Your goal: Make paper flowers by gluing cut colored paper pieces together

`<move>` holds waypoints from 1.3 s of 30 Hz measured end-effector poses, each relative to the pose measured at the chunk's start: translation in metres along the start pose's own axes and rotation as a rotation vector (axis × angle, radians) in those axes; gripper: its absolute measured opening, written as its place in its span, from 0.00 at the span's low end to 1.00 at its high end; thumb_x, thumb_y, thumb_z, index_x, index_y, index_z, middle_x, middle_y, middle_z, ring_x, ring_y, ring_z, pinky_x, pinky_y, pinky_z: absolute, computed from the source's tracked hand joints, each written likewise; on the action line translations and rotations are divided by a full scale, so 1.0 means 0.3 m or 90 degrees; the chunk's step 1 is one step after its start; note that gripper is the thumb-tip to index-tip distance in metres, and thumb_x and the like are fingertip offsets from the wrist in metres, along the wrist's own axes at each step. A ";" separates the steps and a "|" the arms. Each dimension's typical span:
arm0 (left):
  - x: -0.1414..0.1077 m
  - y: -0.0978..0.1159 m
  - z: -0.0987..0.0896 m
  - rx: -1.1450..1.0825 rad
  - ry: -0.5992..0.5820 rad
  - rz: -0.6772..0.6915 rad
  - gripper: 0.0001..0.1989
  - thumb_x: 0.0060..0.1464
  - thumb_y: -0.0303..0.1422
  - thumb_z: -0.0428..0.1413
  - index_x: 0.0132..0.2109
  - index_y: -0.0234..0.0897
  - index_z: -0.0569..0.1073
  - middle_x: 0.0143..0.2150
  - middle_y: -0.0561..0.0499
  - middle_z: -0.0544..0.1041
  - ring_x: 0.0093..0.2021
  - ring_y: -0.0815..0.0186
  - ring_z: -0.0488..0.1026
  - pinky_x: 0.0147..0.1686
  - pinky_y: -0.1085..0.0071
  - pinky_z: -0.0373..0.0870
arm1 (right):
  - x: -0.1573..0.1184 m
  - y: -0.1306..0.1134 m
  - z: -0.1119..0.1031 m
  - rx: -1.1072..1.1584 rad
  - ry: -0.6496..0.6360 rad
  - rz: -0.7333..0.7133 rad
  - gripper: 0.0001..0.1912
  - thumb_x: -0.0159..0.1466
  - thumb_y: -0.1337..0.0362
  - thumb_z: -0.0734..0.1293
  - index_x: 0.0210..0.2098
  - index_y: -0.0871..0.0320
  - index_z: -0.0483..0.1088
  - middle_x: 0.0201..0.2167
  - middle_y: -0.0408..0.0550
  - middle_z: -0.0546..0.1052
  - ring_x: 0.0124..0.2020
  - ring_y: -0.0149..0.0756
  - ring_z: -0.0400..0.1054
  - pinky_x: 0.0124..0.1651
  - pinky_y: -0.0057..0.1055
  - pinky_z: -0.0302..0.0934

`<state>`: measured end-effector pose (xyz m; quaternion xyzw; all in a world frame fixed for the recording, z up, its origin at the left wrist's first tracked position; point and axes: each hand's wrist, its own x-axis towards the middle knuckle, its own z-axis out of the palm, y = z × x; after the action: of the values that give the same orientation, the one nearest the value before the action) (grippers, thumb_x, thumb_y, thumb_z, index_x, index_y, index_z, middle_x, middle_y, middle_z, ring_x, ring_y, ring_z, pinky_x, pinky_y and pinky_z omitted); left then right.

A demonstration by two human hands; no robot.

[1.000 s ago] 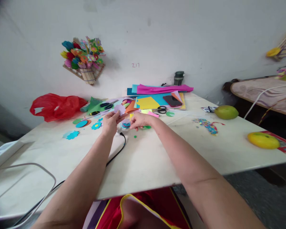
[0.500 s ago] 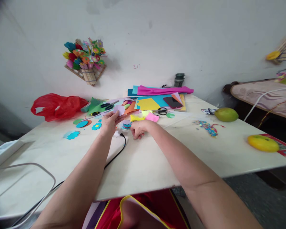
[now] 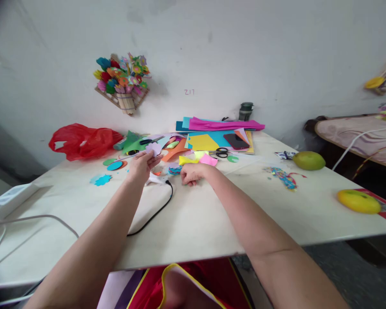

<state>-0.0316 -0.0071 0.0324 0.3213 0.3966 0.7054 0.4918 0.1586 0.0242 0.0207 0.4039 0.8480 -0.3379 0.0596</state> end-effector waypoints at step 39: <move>0.043 0.134 -0.005 -0.020 0.120 0.307 0.10 0.50 0.36 0.58 0.33 0.35 0.66 0.26 0.54 0.74 0.32 0.66 0.78 0.38 0.71 0.74 | 0.220 -0.330 0.036 0.007 0.441 0.088 0.27 0.57 0.68 0.61 0.56 0.61 0.58 0.49 0.59 0.74 0.51 0.49 0.68 0.46 0.37 0.63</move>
<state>-0.0545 -0.0035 0.0677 0.3316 0.3419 0.8352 0.2750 0.0411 0.0160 0.0398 0.5513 0.7868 -0.1804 -0.2107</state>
